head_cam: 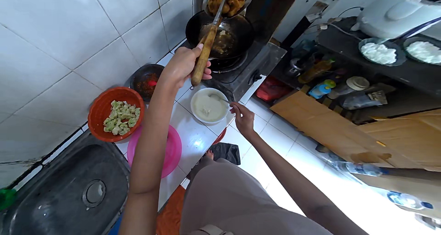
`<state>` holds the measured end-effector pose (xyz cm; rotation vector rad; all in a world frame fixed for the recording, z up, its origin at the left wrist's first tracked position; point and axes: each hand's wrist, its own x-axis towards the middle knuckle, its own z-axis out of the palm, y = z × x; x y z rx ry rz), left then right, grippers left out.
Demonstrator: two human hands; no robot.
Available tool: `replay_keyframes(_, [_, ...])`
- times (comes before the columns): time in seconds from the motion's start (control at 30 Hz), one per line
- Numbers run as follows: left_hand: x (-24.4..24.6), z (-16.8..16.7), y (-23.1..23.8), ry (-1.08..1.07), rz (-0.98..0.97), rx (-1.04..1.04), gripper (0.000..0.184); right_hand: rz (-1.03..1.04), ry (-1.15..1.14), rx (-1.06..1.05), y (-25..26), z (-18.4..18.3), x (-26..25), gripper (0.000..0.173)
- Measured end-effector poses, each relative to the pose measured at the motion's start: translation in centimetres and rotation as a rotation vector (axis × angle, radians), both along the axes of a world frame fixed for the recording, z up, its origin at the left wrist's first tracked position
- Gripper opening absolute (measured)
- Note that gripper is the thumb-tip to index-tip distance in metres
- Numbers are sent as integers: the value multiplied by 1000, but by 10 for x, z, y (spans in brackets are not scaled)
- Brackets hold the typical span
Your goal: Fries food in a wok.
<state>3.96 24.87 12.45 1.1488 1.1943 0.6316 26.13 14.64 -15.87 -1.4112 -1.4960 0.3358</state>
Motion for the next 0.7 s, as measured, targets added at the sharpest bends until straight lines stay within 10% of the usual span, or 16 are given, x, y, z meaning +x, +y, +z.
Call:
replay_keyframes(0.4, [2,-1,0,19,-6,10,36,-115,771,-459,5,21,-18,30])
replay_keyframes(0.7, [-2,-2,-2,16,3,5,36,-13,507,-186,-8,28,-15,30])
